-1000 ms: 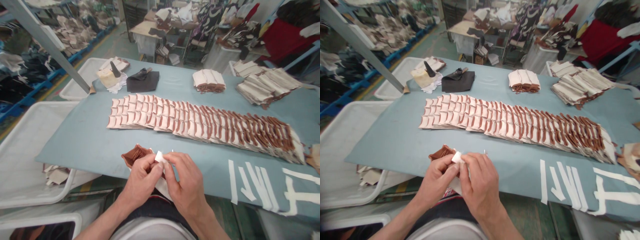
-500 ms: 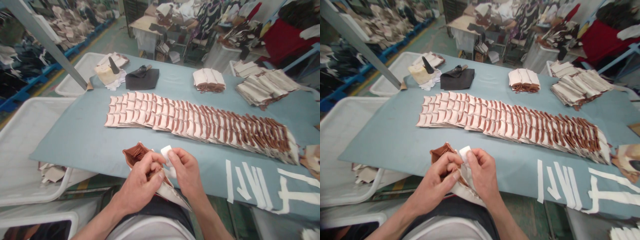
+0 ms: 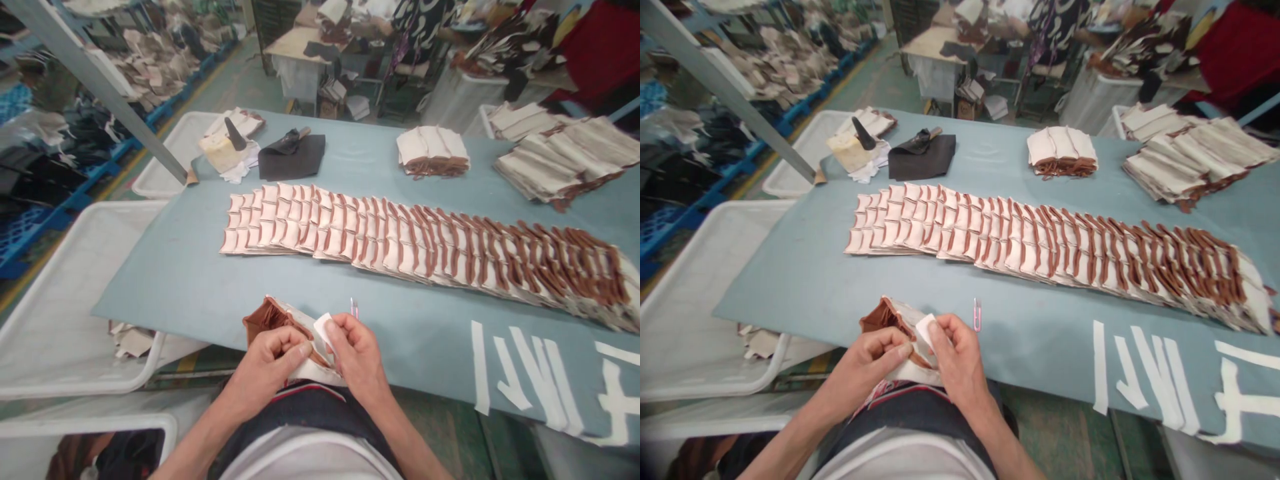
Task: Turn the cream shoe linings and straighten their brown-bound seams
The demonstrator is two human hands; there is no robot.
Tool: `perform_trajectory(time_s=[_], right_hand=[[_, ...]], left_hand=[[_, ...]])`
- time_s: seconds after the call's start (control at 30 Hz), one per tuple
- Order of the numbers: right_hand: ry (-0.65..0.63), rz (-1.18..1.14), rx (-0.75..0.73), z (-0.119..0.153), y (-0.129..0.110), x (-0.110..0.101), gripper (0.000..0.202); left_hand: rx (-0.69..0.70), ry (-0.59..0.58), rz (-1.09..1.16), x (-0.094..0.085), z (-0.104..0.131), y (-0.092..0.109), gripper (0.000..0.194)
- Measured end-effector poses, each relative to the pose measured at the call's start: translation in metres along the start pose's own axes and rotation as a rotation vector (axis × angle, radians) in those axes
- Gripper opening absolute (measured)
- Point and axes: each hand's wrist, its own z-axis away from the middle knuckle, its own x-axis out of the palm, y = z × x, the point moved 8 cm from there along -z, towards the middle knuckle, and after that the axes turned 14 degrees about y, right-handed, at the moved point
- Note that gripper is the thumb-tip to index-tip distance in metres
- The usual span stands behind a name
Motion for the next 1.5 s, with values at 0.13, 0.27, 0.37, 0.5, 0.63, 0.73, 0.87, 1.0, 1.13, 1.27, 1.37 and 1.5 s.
perform_trajectory(time_s=[0.13, 0.27, 0.37, 0.5, 0.63, 0.73, 0.87, 1.0, 1.13, 1.27, 1.37, 1.5], right_hand=[[-0.044, 0.058, -0.085, 0.006, -0.030, -0.008, 0.042], [-0.089, 0.153, -0.169, 0.021, -0.065, -0.010, 0.031], [-0.078, 0.243, -0.236, 0.029, -0.080, -0.010, 0.027], [-0.056, 0.305, -0.265, 0.028, -0.085, -0.009, 0.026], [-0.052, 0.307, -0.263, 0.026, -0.084, -0.006, 0.026], [-0.054, 0.317, -0.259, 0.027, -0.081, -0.005, 0.025], [-0.028, 0.328, -0.267, 0.028, -0.080, -0.003, 0.025], [-0.008, 0.341, -0.275, 0.028, -0.081, 0.000, 0.026], [0.011, 0.377, -0.279, 0.026, -0.080, 0.001, 0.028], [0.032, 0.439, -0.311, 0.025, -0.079, 0.003, 0.027], [0.002, 0.440, -0.303, 0.023, -0.077, 0.006, 0.026], [-0.056, 0.434, -0.278, 0.021, -0.075, 0.009, 0.025]], left_hand=[[0.007, 0.015, 0.068, -0.002, -0.005, 0.012, 0.047], [0.068, -0.009, 0.117, -0.001, -0.010, 0.029, 0.050], [0.101, -0.041, 0.125, 0.005, -0.009, 0.040, 0.052], [0.137, -0.056, 0.111, 0.011, -0.004, 0.053, 0.055], [0.134, -0.046, 0.119, 0.012, -0.002, 0.058, 0.055], [0.142, -0.034, 0.130, 0.011, -0.002, 0.057, 0.051], [0.185, -0.011, 0.126, 0.007, -0.002, 0.053, 0.047], [0.236, 0.008, 0.096, 0.004, -0.001, 0.052, 0.046], [0.261, 0.010, 0.094, 0.002, -0.001, 0.051, 0.044], [0.253, 0.018, 0.091, 0.001, -0.003, 0.048, 0.043], [0.240, 0.021, 0.082, -0.001, -0.006, 0.045, 0.044], [0.231, 0.015, 0.070, -0.003, -0.009, 0.040, 0.042]])
